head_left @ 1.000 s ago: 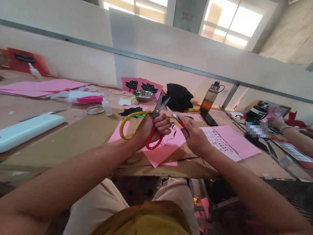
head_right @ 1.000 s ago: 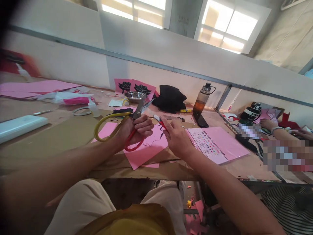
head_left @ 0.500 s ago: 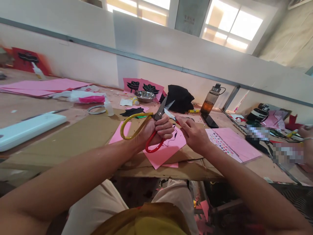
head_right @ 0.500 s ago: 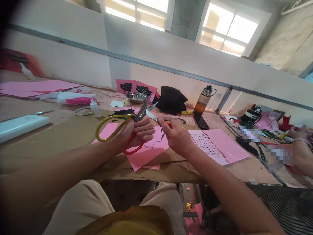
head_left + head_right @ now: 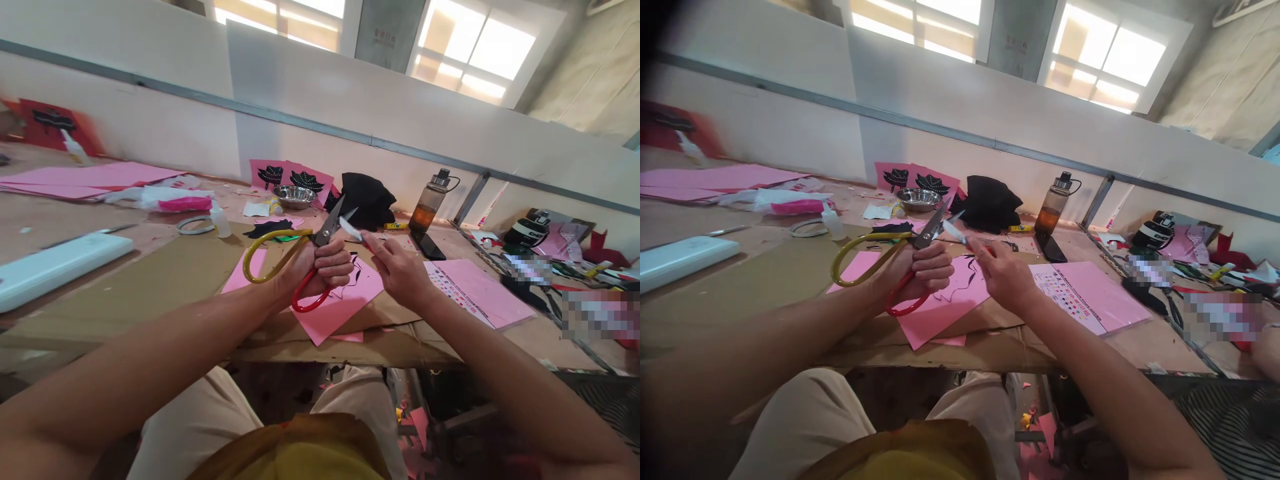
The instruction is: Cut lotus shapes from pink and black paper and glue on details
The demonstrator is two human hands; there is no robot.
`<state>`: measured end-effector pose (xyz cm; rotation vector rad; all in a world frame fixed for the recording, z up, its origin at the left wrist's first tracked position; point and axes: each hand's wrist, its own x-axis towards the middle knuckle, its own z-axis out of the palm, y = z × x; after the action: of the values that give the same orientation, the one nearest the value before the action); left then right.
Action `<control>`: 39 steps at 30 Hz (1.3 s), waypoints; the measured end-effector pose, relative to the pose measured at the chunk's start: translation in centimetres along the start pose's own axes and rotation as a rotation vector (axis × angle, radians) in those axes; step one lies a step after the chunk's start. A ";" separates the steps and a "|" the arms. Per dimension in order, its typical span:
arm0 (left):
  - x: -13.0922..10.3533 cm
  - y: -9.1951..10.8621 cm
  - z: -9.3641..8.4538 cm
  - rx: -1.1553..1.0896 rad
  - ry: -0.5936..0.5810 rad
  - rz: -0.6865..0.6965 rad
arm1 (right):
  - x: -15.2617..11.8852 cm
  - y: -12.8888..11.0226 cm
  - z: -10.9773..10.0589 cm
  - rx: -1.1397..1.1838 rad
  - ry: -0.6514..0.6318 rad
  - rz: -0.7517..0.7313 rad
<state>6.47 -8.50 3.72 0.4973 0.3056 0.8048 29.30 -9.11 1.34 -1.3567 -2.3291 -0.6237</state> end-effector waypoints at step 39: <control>0.4 0.8 -1.2 0.004 -0.054 -0.073 | -0.3 -0.4 0.4 0.174 0.086 0.024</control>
<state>5.73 -7.36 3.14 0.5085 0.2742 0.7189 29.03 -9.24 0.77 -1.2528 -2.2379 -0.4509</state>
